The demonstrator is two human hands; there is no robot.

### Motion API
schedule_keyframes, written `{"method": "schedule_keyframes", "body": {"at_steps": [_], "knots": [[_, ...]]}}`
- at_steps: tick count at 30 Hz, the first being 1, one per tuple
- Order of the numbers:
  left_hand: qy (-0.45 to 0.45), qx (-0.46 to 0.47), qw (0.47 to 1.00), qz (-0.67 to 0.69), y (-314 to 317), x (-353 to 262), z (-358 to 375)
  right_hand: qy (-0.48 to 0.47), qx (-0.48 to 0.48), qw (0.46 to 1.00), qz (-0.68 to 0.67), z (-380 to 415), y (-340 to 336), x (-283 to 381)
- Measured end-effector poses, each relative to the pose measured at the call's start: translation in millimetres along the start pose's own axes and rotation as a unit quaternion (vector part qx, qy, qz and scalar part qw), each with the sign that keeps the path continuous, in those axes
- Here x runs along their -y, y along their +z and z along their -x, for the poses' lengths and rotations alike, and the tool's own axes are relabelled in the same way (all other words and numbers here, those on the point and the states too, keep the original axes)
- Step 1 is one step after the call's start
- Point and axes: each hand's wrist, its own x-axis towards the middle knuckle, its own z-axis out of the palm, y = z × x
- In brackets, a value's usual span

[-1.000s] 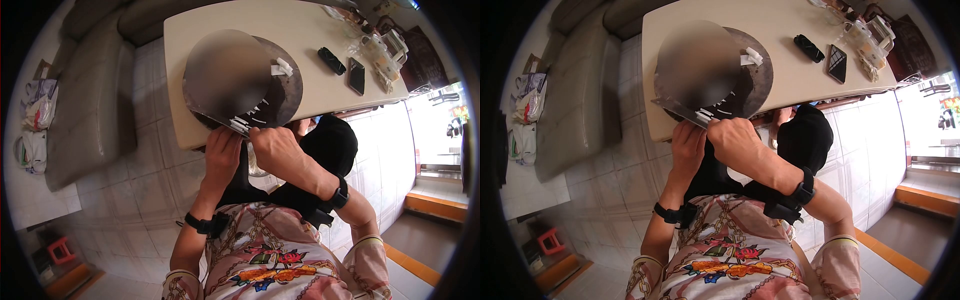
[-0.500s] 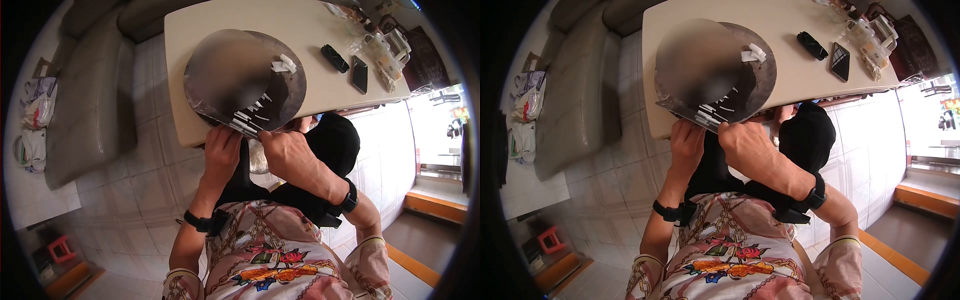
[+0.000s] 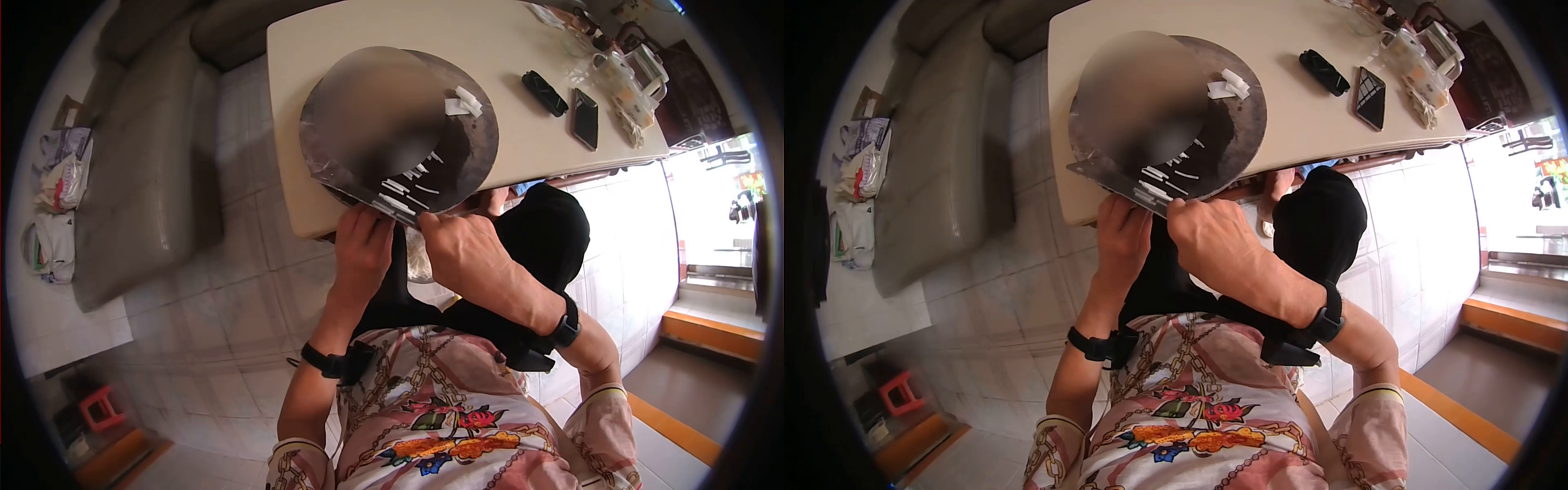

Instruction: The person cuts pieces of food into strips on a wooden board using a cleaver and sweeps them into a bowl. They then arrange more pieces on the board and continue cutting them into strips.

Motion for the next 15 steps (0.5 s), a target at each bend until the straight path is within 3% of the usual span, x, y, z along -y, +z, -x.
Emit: {"method": "schedule_keyframes", "body": {"at_steps": [15], "knots": [[-0.004, 0.0, 1.0, 0.017, -2.3, -0.5, 2.4, 0.005, 0.005, 1.0, -0.02, -5.0, -5.8, 1.6]]}}
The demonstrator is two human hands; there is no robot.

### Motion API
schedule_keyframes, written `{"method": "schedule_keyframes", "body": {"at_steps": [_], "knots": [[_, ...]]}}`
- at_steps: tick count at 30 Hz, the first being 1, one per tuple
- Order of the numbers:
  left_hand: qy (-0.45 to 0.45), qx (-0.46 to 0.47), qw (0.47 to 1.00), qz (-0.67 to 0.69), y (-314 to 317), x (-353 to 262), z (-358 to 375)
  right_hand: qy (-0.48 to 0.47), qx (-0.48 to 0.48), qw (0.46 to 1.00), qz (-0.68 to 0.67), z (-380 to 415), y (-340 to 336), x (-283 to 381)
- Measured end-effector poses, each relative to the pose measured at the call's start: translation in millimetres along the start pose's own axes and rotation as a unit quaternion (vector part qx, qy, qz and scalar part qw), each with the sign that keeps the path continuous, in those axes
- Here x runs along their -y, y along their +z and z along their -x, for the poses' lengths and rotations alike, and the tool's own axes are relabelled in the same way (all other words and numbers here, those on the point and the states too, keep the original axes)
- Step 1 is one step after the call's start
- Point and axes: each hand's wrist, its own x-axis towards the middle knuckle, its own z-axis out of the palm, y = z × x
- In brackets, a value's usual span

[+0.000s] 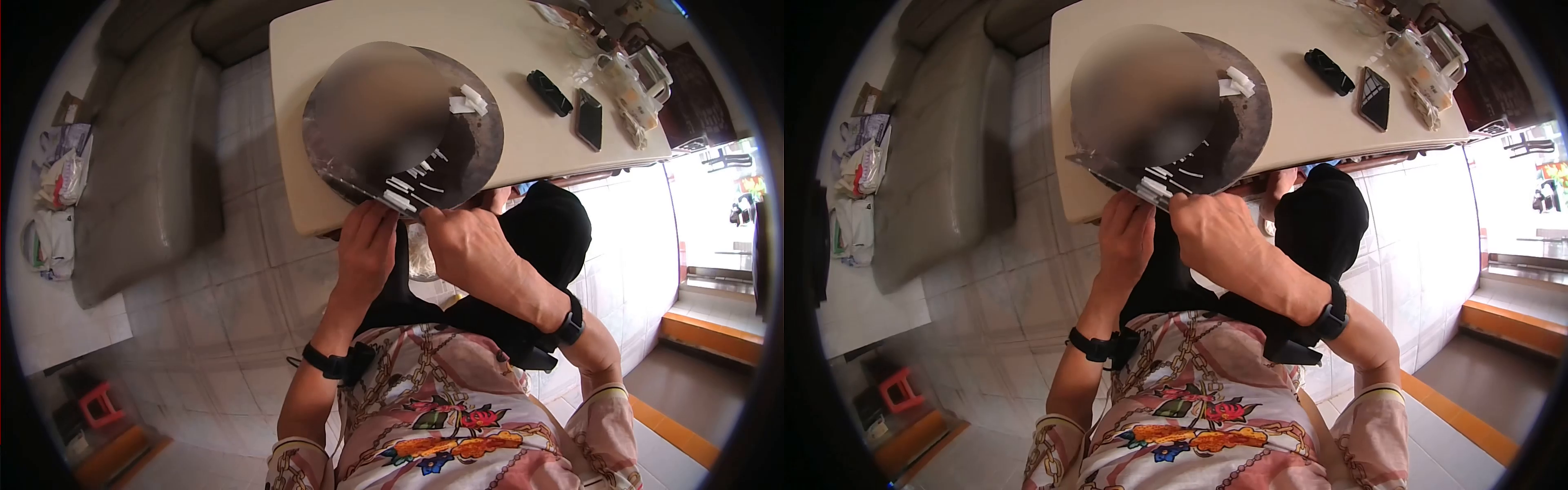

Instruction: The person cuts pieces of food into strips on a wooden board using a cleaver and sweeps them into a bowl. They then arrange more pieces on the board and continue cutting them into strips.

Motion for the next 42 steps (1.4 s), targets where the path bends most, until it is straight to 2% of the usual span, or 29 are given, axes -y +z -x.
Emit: {"method": "schedule_keyframes", "body": {"at_steps": [6, 17, 22, 29, 34, 38, 42], "knots": [[-0.001, 0.009, 1.0, 0.002, -2.6, 0.2, 0.7, 0.011, 0.023, 1.0, 0.01, 1.4, 5.2, 3.4], [0.012, -0.017, 1.0, 0.003, 1.9, 0.9, 2.1, -0.014, -0.011, 1.0, 0.007, 3.4, -1.5, 1.1], [0.004, 0.0, 1.0, -0.001, -1.1, 0.4, 3.6, 0.004, 0.04, 0.999, 0.032, 4.6, -1.4, 0.9], [0.017, -0.001, 1.0, -0.02, -2.0, 0.9, 3.0, -0.011, 0.003, 0.999, 0.031, -6.4, 6.6, -5.4], [-0.016, 0.002, 1.0, -0.025, -1.1, 3.8, -4.6, 0.015, 0.005, 0.999, 0.033, -7.2, 5.5, -6.9], [-0.013, 0.035, 0.998, -0.045, -6.7, -0.8, -12.7, -0.015, -0.011, 1.0, 0.008, -7.9, 3.5, -19.6], [-0.036, 0.041, 0.998, -0.035, -5.9, -1.1, -12.0, -0.019, 0.014, 1.0, -0.013, -7.0, 1.4, -25.9]]}}
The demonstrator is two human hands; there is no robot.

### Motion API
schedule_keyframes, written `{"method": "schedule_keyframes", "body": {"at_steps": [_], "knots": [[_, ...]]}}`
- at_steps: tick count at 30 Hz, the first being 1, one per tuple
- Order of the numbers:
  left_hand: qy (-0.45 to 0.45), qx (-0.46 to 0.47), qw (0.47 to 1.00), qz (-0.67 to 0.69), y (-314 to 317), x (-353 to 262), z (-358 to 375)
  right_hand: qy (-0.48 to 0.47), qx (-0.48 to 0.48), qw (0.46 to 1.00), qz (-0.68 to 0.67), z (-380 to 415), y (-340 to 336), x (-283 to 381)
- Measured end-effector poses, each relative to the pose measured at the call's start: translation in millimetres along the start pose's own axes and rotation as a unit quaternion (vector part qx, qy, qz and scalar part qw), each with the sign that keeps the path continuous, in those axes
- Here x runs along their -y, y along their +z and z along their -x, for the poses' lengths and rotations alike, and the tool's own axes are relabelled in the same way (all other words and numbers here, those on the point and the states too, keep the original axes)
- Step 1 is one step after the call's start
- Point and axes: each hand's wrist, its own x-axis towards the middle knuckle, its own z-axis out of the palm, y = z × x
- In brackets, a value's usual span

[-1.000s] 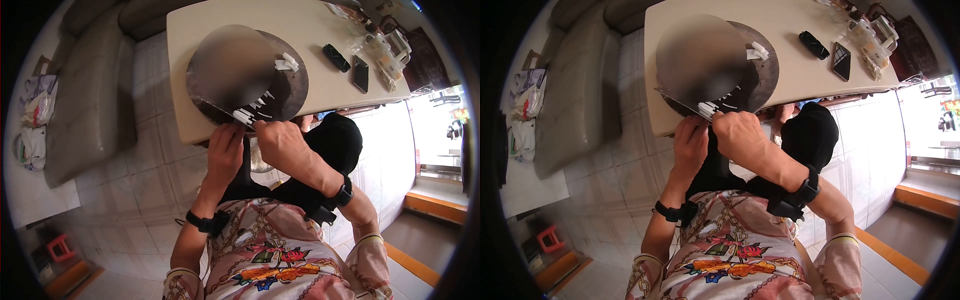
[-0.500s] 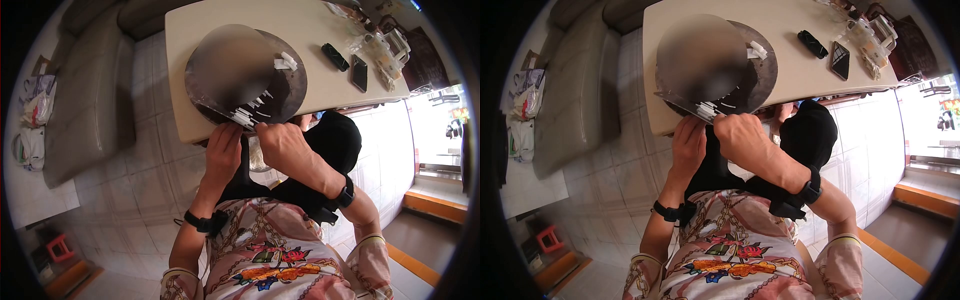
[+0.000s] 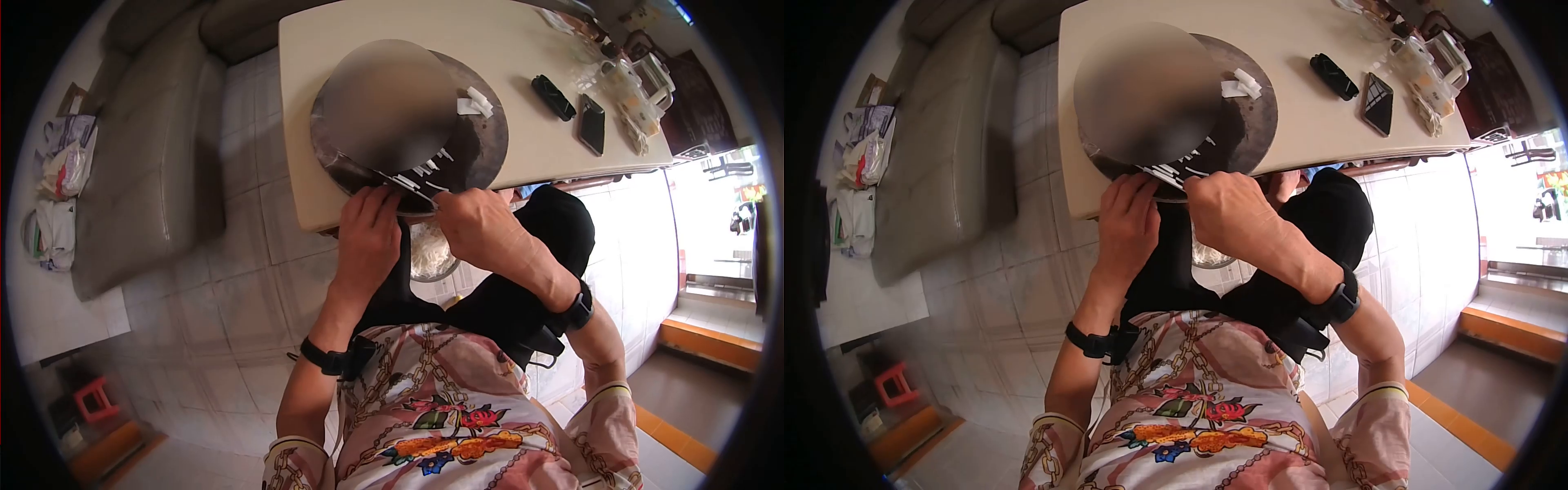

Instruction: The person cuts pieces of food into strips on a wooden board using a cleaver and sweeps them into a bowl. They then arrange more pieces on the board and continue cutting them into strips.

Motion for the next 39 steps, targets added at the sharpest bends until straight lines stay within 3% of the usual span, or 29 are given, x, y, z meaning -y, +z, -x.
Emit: {"method": "schedule_keyframes", "body": {"at_steps": [8, 16, 18, 29, 35, 39], "knots": [[0.004, 0.014, 1.0, -0.006, 1.6, 2.5, 1.7, -0.011, 0.007, 0.999, 0.045, -0.9, -4.2, 7.8], [0.007, 0.012, 1.0, -0.008, 0.2, 0.3, 2.6, -0.012, -0.047, 0.999, 0.013, -18.5, 6.7, 6.0], [0.001, 0.007, 1.0, -0.007, -1.4, -2.4, 1.5, 0.034, -0.007, 0.999, 0.005, -14.3, 2.2, 4.0], [0.007, 0.01, 1.0, -0.013, 2.4, 0.0, 3.7, 0.02, 0.012, 1.0, 0.014, -7.1, -3.1, 15.6], [0.0, 0.027, 1.0, 0.006, -3.6, -1.8, 2.0, -0.018, -0.063, 0.998, 0.002, -18.4, 11.6, 6.7], [-0.012, 0.012, 1.0, 0.019, -2.9, -2.3, 1.8, 0.021, 0.007, 1.0, -0.005, -9.8, -1.0, 1.0]]}}
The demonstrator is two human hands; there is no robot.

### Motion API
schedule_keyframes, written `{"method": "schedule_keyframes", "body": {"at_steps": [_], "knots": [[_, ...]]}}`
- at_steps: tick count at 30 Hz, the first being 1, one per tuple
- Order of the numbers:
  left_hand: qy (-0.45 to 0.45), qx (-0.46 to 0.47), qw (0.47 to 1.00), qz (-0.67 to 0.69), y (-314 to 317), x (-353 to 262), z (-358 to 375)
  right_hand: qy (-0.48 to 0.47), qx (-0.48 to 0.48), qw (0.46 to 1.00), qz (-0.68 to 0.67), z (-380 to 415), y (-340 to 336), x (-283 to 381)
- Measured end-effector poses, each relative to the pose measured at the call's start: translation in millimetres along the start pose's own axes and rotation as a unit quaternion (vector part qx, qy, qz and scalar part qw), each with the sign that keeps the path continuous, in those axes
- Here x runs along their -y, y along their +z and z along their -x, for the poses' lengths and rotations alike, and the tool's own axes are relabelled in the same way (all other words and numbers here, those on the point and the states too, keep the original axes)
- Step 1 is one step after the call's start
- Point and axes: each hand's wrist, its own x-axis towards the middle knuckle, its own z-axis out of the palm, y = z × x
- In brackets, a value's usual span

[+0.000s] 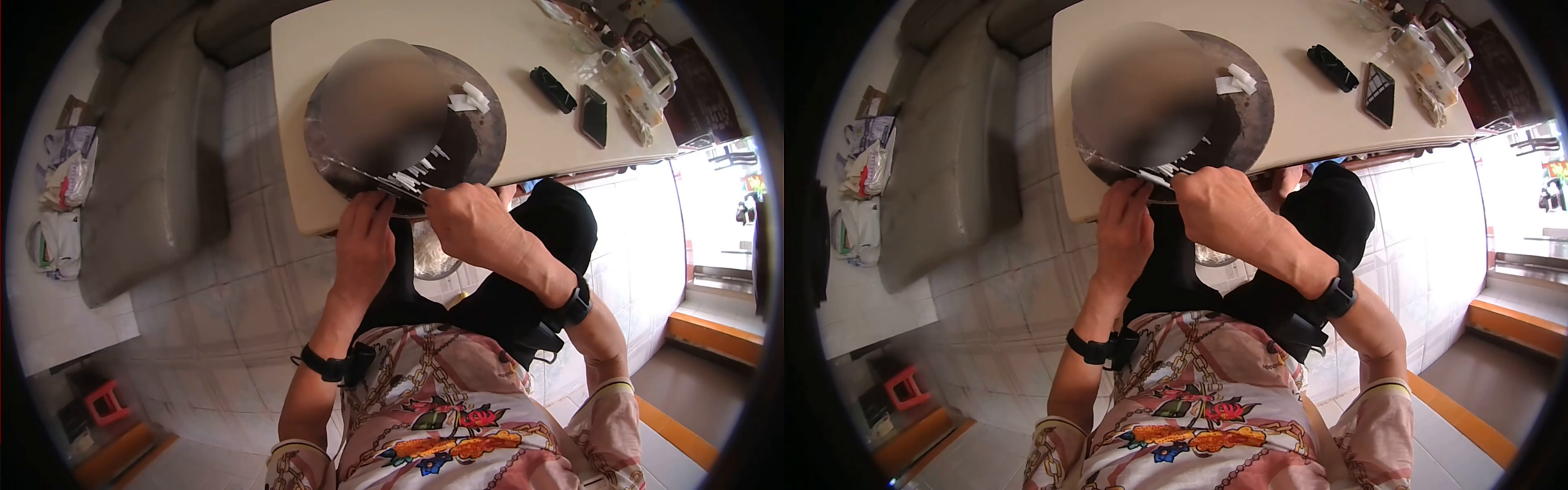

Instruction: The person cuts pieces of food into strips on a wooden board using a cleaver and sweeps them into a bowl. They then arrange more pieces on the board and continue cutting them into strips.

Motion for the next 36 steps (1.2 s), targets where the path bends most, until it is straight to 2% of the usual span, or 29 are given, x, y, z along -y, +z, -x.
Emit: {"method": "schedule_keyframes", "body": {"at_steps": [2, 4, 7, 10, 16, 20, 23, 25, 26, 28, 29, 30, 31, 32, 33, 35, 36], "knots": [[0.002, -0.006, 1.0, -0.001, 1.6, 0.6, 0.6, -0.006, 0.018, 1.0, 0.001, 5.0, -4.0, -3.8], [0.005, 0.007, 1.0, -0.007, 1.1, 1.8, 1.5, -0.05, 0.005, 0.999, 0.019, 6.7, -5.4, -7.6], [0.003, 0.01, 1.0, 0.001, -0.1, 0.8, 0.2, -0.06, 0.027, 0.998, 0.019, 2.6, -8.4, -11.7], [0.002, 0.015, 1.0, -0.004, -0.3, 0.9, 0.0, -0.067, 0.007, 0.998, -0.001, 2.8, -6.1, -15.9], [0.004, 0.007, 1.0, 0.007, 1.5, 1.4, -0.2, -0.043, 0.035, 0.998, -0.006, 0.7, -11.3, -14.8], [0.003, 0.013, 1.0, 0.005, 0.5, 0.1, -1.8, -0.044, 0.016, 0.999, 0.015, -5.4, -2.1, -0.4], [-0.013, 0.015, 1.0, 0.008, -1.9, -3.7, -4.1, -0.033, -0.013, 0.999, 0.01, -10.0, 9.4, 9.8], [-0.098, 0.031, 0.992, 0.068, -7.1, -7.2, -5.2, -0.02, -0.034, 0.999, 0.002, -10.3, 12.8, 6.5], [-0.091, 0.027, 0.993, 0.066, -8.9, -6.0, -8.0, -0.006, -0.051, 0.999, -0.005, -11.8, 13.1, 2.4], [-0.157, -0.05, 0.97, 0.18, -10.1, -4.8, -12.4, -0.001, -0.076, 0.997, -0.026, -11.1, 7.4, -11.1], [-0.154, -0.053, 0.97, 0.181, -9.4, -5.6, -15.7, 0.005, -0.094, 0.994, -0.052, -9.4, 4.4, -18.4], [-0.249, -0.093, 0.913, 0.308, -7.7, -6.4, -21.7, 0.056, -0.121, 0.981, -0.138, -8.5, 2.3, -24.4], [-0.335, -0.13, 0.83, 0.426, -5.9, -6.1, -28.2, 0.053, -0.123, 0.982, -0.135, -8.0, -11.5, -20.5], [-0.338, -0.138, 0.783, 0.504, -3.3, -3.7, -34.1, 0.121, -0.06, 0.957, -0.259, -7.2, -29.9, -15.7], [-0.334, -0.14, 0.784, 0.505, -2.3, -2.3, -41.1, 0.185, 0.006, 0.908, -0.377, -6.8, -42.5, -13.0], [-0.401, -0.098, 0.549, 0.727, -0.2, -0.3, -54.7, 0.185, 0.016, 0.893, -0.409, -6.1, -39.3, -19.5], [-0.405, -0.059, 0.502, 0.762, 3.9, -0.8, -60.1, 0.186, 0.018, 0.862, -0.472, -4.6, -38.1, -17.4]]}}
